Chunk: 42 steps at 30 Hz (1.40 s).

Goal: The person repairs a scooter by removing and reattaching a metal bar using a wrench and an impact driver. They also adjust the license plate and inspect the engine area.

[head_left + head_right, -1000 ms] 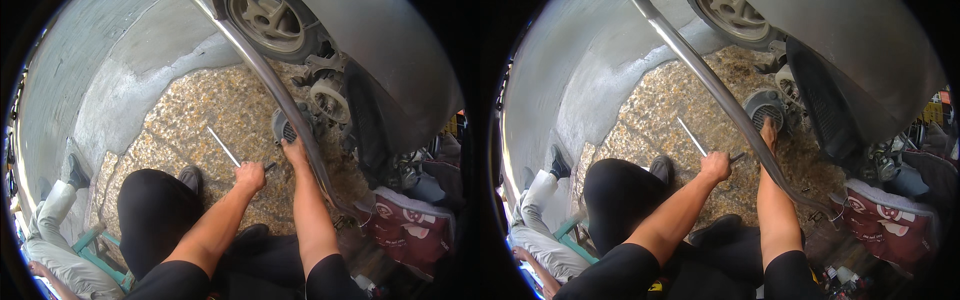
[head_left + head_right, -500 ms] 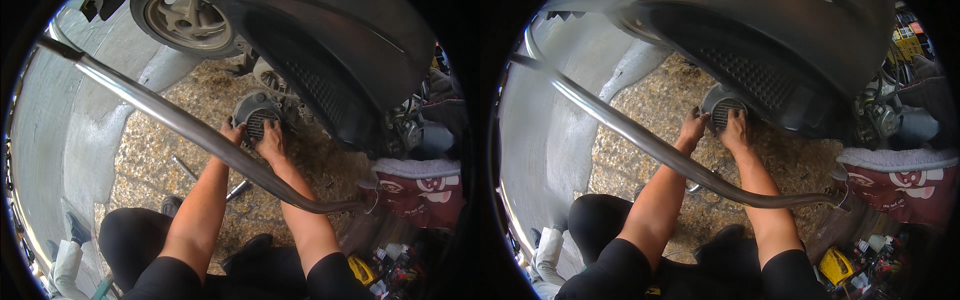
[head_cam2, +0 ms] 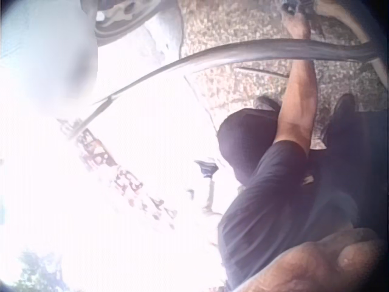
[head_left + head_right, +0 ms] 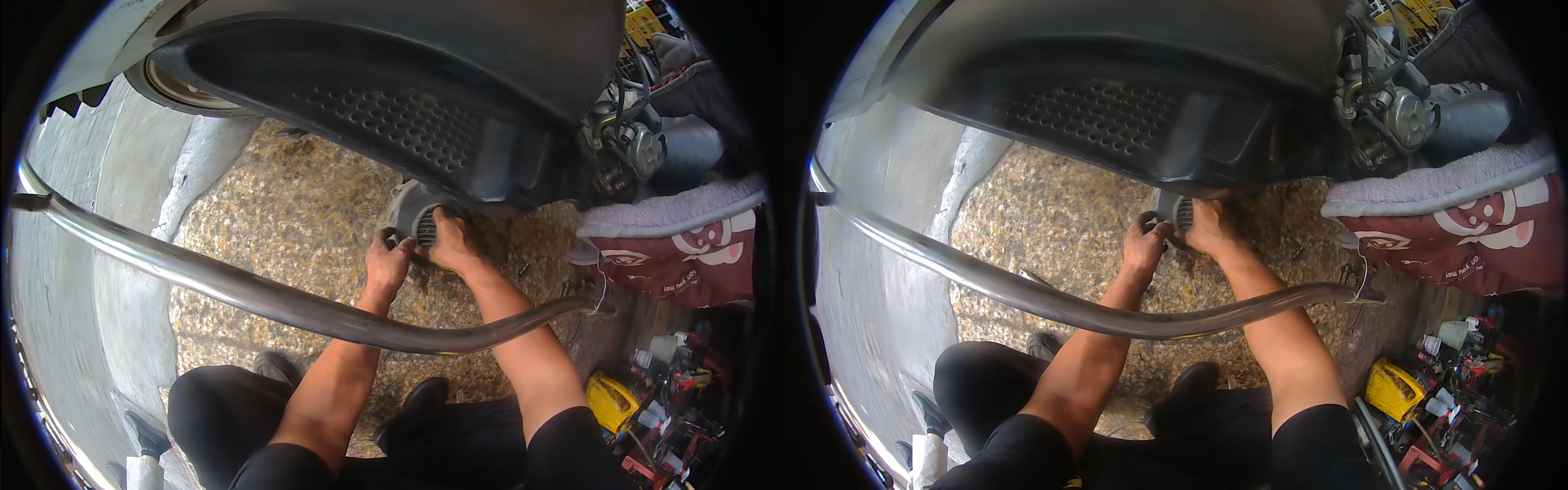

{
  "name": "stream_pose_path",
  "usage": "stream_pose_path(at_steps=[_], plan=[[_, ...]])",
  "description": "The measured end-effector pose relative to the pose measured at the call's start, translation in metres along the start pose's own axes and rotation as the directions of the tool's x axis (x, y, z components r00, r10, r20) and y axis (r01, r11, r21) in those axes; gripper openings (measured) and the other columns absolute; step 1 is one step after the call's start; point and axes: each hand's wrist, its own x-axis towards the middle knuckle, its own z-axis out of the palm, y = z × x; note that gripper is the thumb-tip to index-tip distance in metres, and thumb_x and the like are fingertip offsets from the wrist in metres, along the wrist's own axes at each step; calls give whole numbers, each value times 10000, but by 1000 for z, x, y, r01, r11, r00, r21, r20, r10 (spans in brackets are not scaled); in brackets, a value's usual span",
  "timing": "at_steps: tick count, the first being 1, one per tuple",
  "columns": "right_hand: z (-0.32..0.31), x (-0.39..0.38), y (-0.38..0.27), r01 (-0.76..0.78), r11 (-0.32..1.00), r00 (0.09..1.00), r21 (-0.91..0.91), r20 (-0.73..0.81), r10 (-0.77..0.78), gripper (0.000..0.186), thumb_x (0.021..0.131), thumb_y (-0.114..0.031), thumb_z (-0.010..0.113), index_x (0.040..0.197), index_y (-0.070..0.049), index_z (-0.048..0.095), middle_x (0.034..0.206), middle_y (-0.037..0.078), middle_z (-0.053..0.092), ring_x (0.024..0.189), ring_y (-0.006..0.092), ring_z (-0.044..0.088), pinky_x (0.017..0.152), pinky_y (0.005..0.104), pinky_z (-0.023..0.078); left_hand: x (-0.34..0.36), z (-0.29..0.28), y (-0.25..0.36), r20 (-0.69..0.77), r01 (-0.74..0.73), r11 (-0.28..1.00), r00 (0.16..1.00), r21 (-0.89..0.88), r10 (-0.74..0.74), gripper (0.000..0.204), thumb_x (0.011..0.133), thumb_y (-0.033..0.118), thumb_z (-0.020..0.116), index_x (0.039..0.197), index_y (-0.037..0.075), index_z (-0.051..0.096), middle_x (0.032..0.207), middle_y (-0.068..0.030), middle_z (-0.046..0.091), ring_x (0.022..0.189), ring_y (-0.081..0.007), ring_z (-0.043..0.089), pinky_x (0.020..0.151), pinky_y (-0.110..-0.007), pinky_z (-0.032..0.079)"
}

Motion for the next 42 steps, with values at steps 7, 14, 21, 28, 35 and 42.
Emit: stream_pose_path(at_steps=[7, 14, 21, 28, 35, 42], plan=[[0, 1, 69, -166, 970, 967, 179, -162, 196, 704, 763, -241, 769, 1365, -117, 426, 1208, 235, 581, 1137, 406, 561, 935, 441, 491, 14, 39, 29, 338, 71, 969, 941, -238, 14, 581, 891, 147, 570, 1421, 2, 380, 1350, -154, 501, 1158, -263, 524, 941, -382, 438], [-7, -21, 45, -140, 972, 945, 190, -267, 188, 483, 749, -167, 757, 1193, -55, 603, 1164, 215, 622, 1125, 400, 560, 960, 436, 460, 0, 24, 29, 192, 140, 976, 976, -167, -107, 461, 866, 160, 595, 1285, -6, 496, 1034, -89, 608, 879, -194, 604, 724, -340, 515], [-41, -133, -73, -342, 909, 905, 239, 345, 249, 537, 797, -258, 712, 1253, -26, 549, 1150, 232, 626, 1103, 391, 585, 932, 446, 482, -103, -48, 71, 121, 223, 969, 970, -111, -209, 333, 879, 145, 587, 1156, -39, 568, 858, -114, 618, 719, -202, 612, 599, -325, 511], [-156, -229, -186, -269, 930, 865, 250, 487, 119, 561, 818, -320, 639, 1318, -90, 525, 1198, 180, 627, 1148, 332, 580, 967, 412, 469, -247, -162, 188, -3, 302, 952, 953, -43, -302, 373, 846, 113, 593, 1186, -41, 575, 954, -145, 660, 836, -241, 658, 682, -345, 546], [-292, -286, -232, -320, 913, 875, 252, 448, 183, 573, 803, -396, 699, 1268, -87, 566, 1222, 179, 616, 1146, 347, 573, 979, 414, 462, -370, -324, 301, -163, 297, 947, 935, -121, -314, 322, 850, 115, 566, 1112, -71, 577, 876, -124, 645, 662, -203, 633, 584, -283, 520], [-371, -322, -241, -541, 765, 828, 349, 381, 411, 481, 791, -351, 736, 1183, -83, 655, 1194, 172, 640, 1137, 323, 592, 970, 387, 462, -446, -498, 379, -382, 304, 944, 864, -126, -329, 335, 801, 159, 608, 1106, 28, 569, 844, -91, 633, 682, -200, 625, 577, -326, 514]])
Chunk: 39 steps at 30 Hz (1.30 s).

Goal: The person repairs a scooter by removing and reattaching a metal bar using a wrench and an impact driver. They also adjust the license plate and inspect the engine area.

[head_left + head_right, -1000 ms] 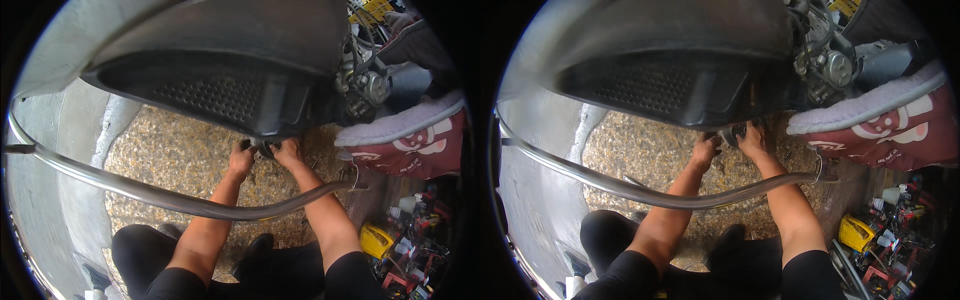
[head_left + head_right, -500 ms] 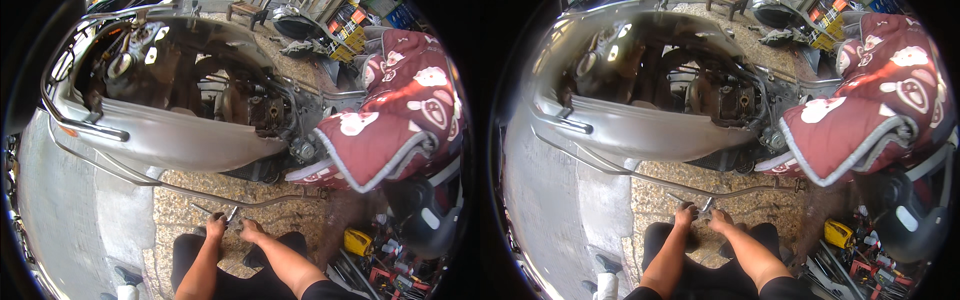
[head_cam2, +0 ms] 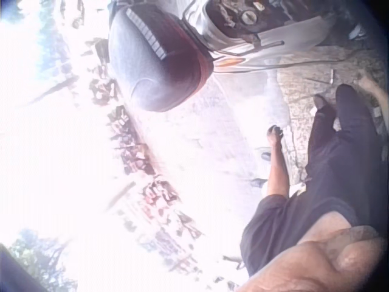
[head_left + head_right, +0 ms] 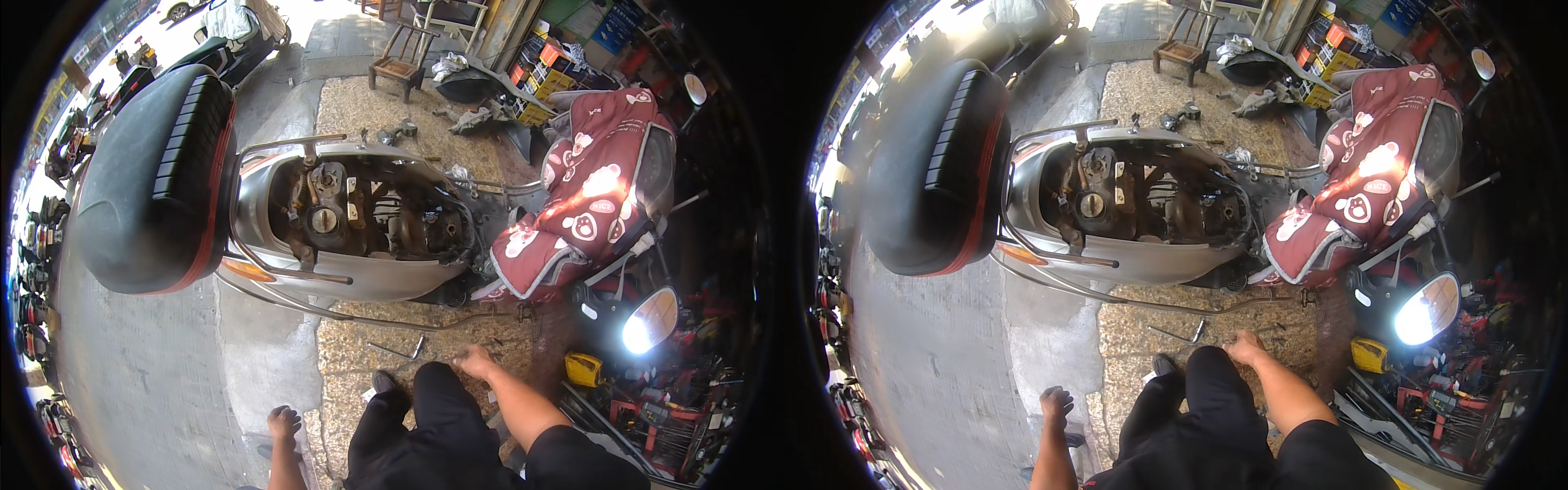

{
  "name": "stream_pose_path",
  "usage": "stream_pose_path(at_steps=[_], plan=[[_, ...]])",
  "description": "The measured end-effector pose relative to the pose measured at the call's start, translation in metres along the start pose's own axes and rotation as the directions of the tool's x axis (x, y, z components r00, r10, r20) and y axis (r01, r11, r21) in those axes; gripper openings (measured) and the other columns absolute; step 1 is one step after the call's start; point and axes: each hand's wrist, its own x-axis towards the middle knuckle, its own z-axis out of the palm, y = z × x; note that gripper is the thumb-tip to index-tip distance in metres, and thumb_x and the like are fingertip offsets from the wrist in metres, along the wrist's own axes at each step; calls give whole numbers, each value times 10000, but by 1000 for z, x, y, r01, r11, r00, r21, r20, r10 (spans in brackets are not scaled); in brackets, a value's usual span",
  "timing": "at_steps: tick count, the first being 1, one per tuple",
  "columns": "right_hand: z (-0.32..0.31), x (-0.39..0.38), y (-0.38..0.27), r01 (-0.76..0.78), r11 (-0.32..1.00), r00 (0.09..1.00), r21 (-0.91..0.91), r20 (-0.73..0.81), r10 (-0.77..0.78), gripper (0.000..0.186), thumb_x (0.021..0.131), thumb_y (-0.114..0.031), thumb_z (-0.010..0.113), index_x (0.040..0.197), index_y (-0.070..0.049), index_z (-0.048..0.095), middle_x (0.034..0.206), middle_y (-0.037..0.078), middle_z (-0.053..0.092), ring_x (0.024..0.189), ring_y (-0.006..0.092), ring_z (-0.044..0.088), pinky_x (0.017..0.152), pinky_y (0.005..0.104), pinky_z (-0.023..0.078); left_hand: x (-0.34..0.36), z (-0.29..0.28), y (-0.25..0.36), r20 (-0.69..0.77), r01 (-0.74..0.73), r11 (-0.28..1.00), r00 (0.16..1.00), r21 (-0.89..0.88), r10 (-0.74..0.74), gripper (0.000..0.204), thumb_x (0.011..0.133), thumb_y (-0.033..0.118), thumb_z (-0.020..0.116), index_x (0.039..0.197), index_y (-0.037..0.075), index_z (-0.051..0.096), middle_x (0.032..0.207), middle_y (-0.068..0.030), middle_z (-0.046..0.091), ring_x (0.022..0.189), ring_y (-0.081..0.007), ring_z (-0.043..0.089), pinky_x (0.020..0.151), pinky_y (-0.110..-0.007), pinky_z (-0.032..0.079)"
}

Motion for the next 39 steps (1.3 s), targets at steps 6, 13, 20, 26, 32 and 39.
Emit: stream_pose_path(at_steps=[6, 13, 20, 26, 32, 39], plan=[[17, -13, -32, -42, 993, 996, -106, 69, 50, 446, 796, -361, 725, 1132, -73, 662, 1204, 166, 629, 1148, 317, 579, 973, 389, 461, 2, -63, 65, -66, -132, 983, 990, -131, 124, 360, 845, 127, 571, 1170, -27, 545, 867, -111, 630, 686, -194, 623, 577, -314, 515], [64, 21, -159, 85, 993, 996, -82, 42, -81, 365, 802, -329, 716, 1031, -46, 681, 1084, 190, 662, 1054, 327, 617, 902, 408, 486, 35, -121, 136, 24, -213, 971, 977, 113, 211, 418, 859, 192, 574, 1214, -22, 520, 924, -116, 631, 741, -213, 634, 626, -339, 526], [74, 22, -296, 146, 985, 986, -96, 93, -137, 367, 825, -321, 683, 1099, -77, 678, 1073, 171, 672, 961, 319, 658, 863, 425, 509, 78, -230, 150, -188, 10, 1000, 982, 17, -7, 416, 909, 196, 539, 1264, -10, 469, 968, -152, 624, 789, -269, 641, 660, -403, 536], [95, 26, -349, 44, 992, 992, -117, 119, -30, 394, 789, -351, 701, 1054, -60, 695, 1108, 185, 664, 1070, 317, 624, 916, 405, 483, 141, -297, 170, -110, 110, 994, 988, 13, -108, 419, 923, 236, 519, 1272, 11, 463, 1068, -190, 604, 842, -329, 637, 668, -454, 537], [205, 64, -369, 173, 965, 967, -198, -153, -205, 530, 821, -362, 663, 1214, -13, 592, 1150, 201, 649, 1078, 346, 621, 914, 404, 495, 257, -358, 266, 4, -90, 991, 996, 94, 90, 472, 913, 215, 511, 1306, -35, 441, 1122, -228, 592, 905, -334, 644, 721, -440, 545], [265, 49, -483, 103, 986, 993, 131, -79, -93, 388, 856, -290, 660, 1111, -1, 611, 989, 153, 672, 856, 292, 663, 727, 396, 537, 325, -353, 477, 170, -471, 861, 880, 191, 444, 348, 911, 201, 555, 1195, -1, 566, 971, -120, 641, 795, -192, 633, 665, -321, 525]])
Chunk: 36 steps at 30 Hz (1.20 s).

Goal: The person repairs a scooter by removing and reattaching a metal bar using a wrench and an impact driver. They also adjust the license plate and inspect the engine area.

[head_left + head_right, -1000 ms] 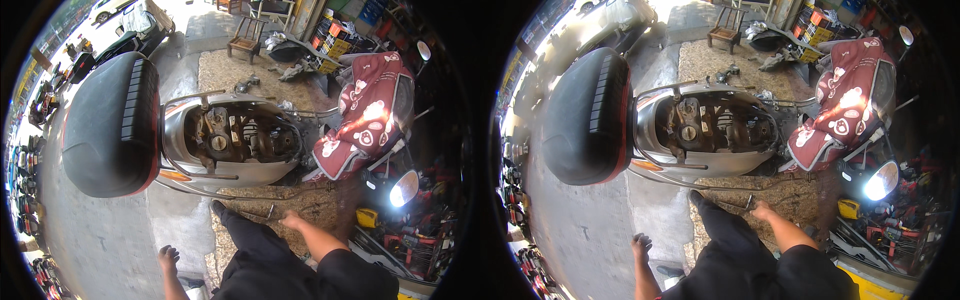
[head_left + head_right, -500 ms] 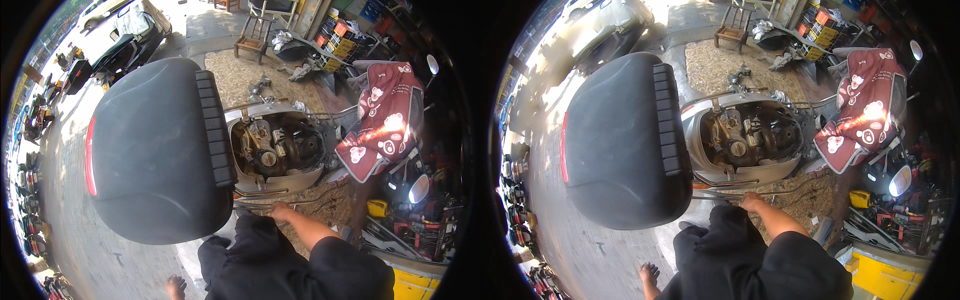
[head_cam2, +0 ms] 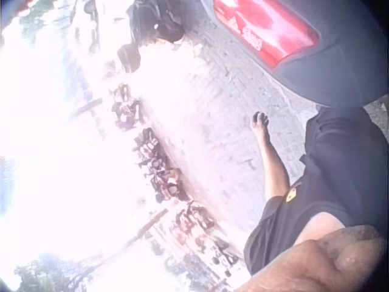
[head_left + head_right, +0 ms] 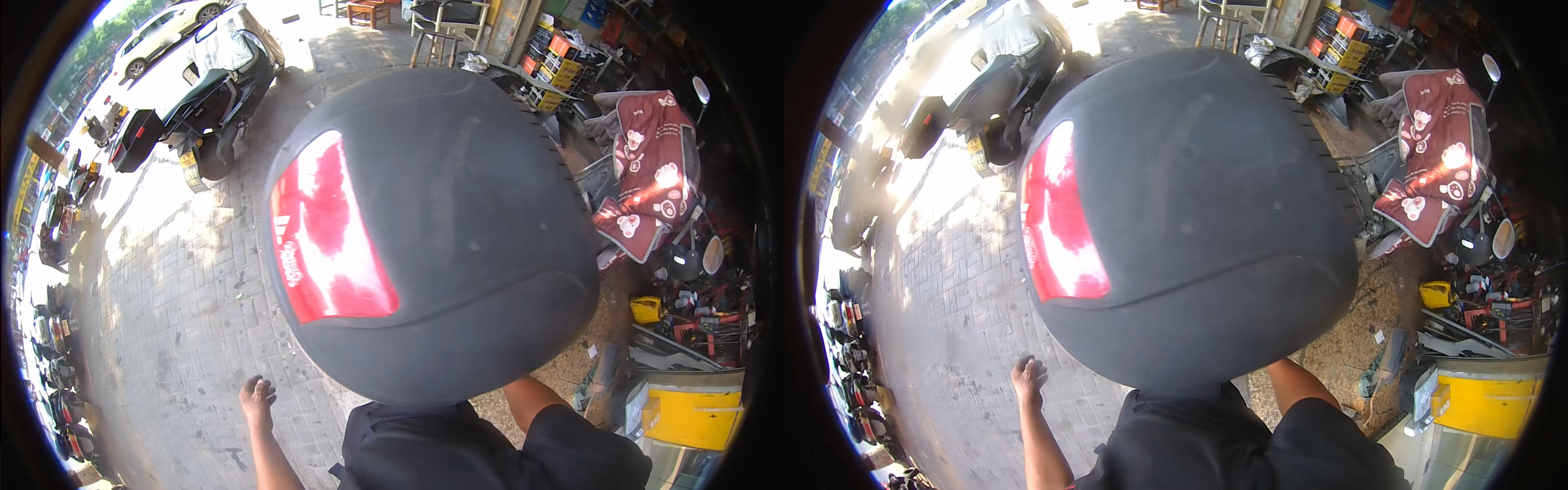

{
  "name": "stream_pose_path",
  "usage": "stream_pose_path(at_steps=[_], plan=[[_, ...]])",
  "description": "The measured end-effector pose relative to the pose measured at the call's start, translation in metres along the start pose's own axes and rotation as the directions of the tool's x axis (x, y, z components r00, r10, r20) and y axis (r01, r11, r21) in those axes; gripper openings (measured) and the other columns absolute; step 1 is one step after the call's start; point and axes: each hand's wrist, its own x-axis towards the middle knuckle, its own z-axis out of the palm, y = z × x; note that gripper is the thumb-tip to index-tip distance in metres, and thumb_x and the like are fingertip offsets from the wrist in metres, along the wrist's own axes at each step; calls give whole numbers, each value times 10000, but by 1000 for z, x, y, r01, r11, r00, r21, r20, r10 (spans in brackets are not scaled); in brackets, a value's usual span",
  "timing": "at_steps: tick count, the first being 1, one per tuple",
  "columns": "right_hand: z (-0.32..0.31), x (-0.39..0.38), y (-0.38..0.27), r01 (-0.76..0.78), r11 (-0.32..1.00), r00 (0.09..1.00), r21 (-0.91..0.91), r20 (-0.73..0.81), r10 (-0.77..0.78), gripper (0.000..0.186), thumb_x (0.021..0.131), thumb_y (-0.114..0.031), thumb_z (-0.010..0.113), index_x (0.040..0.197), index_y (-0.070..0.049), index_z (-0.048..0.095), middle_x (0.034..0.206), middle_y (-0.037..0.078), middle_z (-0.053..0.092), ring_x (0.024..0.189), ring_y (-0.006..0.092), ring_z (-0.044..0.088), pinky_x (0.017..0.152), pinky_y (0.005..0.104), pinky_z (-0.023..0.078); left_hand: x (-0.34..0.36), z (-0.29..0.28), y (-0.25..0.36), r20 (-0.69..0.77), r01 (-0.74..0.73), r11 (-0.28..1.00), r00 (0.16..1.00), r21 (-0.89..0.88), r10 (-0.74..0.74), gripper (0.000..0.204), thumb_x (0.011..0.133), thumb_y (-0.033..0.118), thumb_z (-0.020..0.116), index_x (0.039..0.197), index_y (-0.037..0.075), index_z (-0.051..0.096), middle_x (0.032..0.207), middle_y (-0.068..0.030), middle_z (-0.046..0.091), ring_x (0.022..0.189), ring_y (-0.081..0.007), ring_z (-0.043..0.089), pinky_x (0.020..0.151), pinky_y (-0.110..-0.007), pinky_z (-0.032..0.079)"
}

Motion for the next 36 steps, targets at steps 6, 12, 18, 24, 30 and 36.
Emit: stream_pose_path(at_steps=[6, 12, 18, 24, 30, 36], plan=[[53, 17, -93, -105, 987, 995, 123, 11, 104, 321, 863, -246, 656, 1061, 4, 619, 922, 137, 658, 771, 264, 653, 653, 378, 533, 139, -11, 60, 141, -183, 981, 975, 73, 171, 371, 920, 151, 546, 1225, -59, 554, 1038, -158, 650, 834, -211, 660, 700, -315, 527], [99, 20, -147, -275, 908, 960, 315, 34, 279, 255, 871, -202, 651, 1011, 10, 628, 855, 122, 645, 686, 236, 643, 578, 360, 528, 232, -103, -50, 40, 356, 933, 934, -56, -354, 374, 909, 173, 545, 1235, -6, 506, 920, -106, 629, 724, -222, 630, 632, -357, 530], [122, 22, -199, -449, 623, 816, 640, 9, 579, 178, 874, -154, 649, 934, 12, 633, 757, 95, 618, 565, 186, 621, 468, 329, 509, 299, -161, -109, -62, 694, 720, 719, 16, -692, 108, 905, 125, 525, 1003, 80, 537, 744, -82, 566, 569, -243, 586, 475, -395, 476], [153, 103, -314, -554, 534, 744, 639, 93, 661, 228, 862, -227, 695, 966, -36, 627, 789, 76, 645, 618, 185, 635, 553, 334, 542, 527, -151, 4, 86, 321, 914, 932, 248, -351, 326, 890, 132, 520, 1193, 12, 528, 891, -90, 592, 681, -197, 599, 564, -349, 499], [134, 171, -423, -449, 549, 840, 705, 124, 528, 335, 845, -273, 715, 1061, -34, 624, 893, 101, 672, 707, 198, 669, 614, 337, 565, 689, -122, 199, 120, 105, 978, 984, 181, -128, 256, 880, 140, 536, 1100, 10, 552, 819, -72, 591, 618, -167, 575, 506, -294, 463], [99, 237, -429, -575, 412, 721, 707, 200, 663, 310, 847, -289, 697, 1006, -27, 654, 847, 110, 679, 705, 199, 674, 631, 341, 576, 758, -44, 272, 224, 54, 946, 966, 319, -130, 226, 877, 121, 524, 1076, 16, 557, 801, -87, 586, 576, -176, 569, 461, -295, 442]])
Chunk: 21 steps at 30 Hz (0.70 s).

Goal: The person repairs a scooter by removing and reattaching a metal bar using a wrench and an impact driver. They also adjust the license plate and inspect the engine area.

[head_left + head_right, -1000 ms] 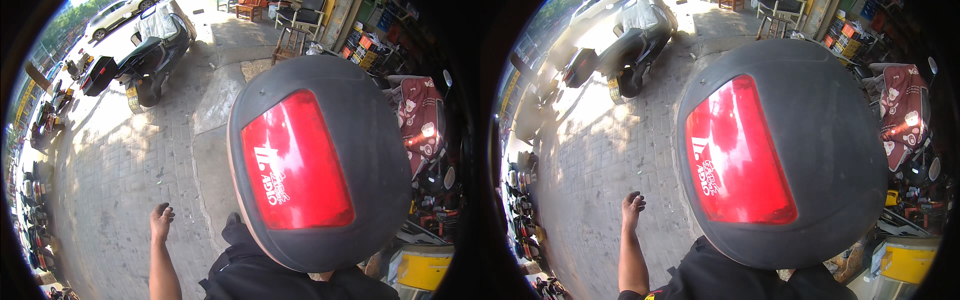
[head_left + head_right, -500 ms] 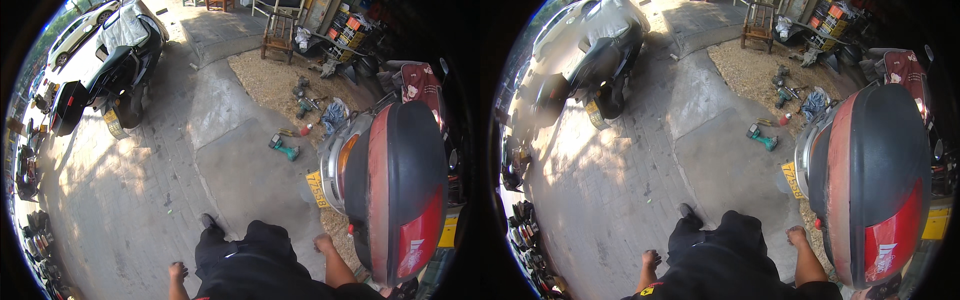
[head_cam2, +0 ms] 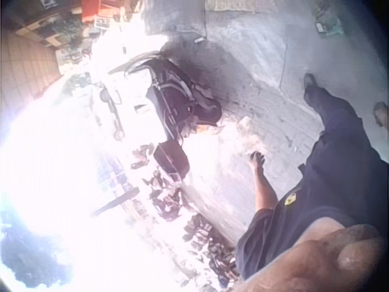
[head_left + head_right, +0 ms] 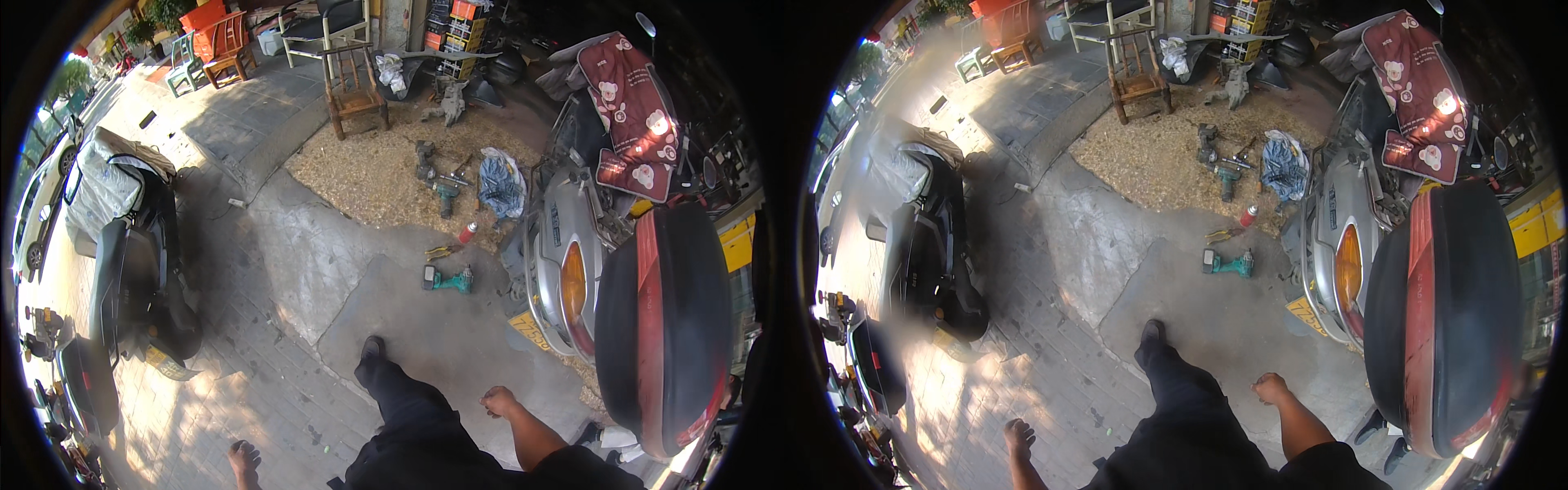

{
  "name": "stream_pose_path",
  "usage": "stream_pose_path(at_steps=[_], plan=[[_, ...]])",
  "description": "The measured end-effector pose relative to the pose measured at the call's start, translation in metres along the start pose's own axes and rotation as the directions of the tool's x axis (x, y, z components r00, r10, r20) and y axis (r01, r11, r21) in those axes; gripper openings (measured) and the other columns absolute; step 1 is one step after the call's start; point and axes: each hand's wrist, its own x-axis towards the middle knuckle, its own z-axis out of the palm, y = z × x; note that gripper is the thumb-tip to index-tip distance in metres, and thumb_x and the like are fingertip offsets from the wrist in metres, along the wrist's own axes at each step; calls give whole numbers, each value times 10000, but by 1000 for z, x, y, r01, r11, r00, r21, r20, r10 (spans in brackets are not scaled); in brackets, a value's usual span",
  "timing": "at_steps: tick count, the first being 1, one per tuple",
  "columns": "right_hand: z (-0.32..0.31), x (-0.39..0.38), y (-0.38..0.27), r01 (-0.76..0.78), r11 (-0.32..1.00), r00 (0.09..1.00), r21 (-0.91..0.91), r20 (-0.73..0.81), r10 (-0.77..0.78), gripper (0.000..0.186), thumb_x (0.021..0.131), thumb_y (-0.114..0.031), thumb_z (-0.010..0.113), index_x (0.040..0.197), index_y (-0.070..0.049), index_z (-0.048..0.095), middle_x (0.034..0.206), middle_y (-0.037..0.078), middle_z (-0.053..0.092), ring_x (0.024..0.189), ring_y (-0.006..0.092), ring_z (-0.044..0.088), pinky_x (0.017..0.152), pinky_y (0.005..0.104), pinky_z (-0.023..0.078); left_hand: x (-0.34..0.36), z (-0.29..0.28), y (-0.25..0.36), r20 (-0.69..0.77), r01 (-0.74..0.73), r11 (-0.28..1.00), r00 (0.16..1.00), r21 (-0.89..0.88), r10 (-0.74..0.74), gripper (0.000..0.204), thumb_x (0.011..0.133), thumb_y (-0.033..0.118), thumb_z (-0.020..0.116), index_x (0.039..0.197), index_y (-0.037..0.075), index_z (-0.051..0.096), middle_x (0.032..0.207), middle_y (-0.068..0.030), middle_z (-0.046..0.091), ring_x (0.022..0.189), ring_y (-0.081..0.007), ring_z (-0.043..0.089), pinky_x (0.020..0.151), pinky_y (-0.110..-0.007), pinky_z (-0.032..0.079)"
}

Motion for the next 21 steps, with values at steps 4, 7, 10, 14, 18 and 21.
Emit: stream_pose_path(at_steps=[4, 7, 10, 14, 18, 21], plan=[[-16, 26, -111, 64, 995, 995, -78, 86, -57, 327, 839, -305, 690, 1002, -23, 664, 865, 124, 692, 725, 223, 680, 662, 342, 568, 8, 40, 34, 33, 134, 974, 989, 181, -142, 282, 864, 191, 539, 1107, 48, 557, 840, -86, 587, 663, -227, 608, 554, -353, 505], [-40, 33, -211, 278, 960, 960, -33, -15, -279, 358, 831, -323, 693, 1011, -16, 659, 923, 130, 690, 782, 240, 678, 725, 344, 550, 21, 77, 76, 107, 240, 930, 954, 280, -279, 264, 868, 178, 546, 1099, 50, 558, 856, -104, 594, 676, -247, 620, 557, -375, 519], [-73, 36, -281, 388, 909, 921, 152, -56, -385, 379, 823, -357, 694, 1007, -27, 659, 995, 154, 682, 900, 274, 667, 810, 365, 525, 46, 119, 142, 159, 155, 937, 964, 314, -213, 267, 854, 169, 550, 1093, 52, 557, 849, -99, 594, 671, -246, 613, 554, -377, 520], [-112, 65, -320, 431, 902, 887, 26, -194, -418, 399, 817, -386, 691, 1000, -33, 659, 1012, 168, 682, 988, 301, 648, 870, 368, 502, 97, 188, 255, 275, 16, 947, 955, 321, -109, 297, 826, 232, 565, 1082, 84, 557, 842, -85, 584, 677, -233, 608, 555, -359, 508], [-142, 96, -328, 298, 941, 930, 160, -270, -248, 379, 813, -385, 691, 974, -42, 666, 1000, 157, 685, 975, 292, 653, 857, 368, 507, 155, 264, 353, 351, -79, 905, 933, 418, -80, 283, 834, 234, 560, 1080, 95, 559, 822, -71, 572, 645, -226, 605, 540, -362, 499], [-158, 91, -326, 131, 925, 966, 356, -257, -38, 341, 814, -373, 681, 915, -47, 678, 852, 125, 695, 810, 275, 680, 767, 361, 538, 203, 349, 428, 305, -44, 819, 938, 573, -162, 192, 853, 165, 538, 1027, 90, 570, 772, -65, 583, 600, -211, 594, 506, -373, 497]])
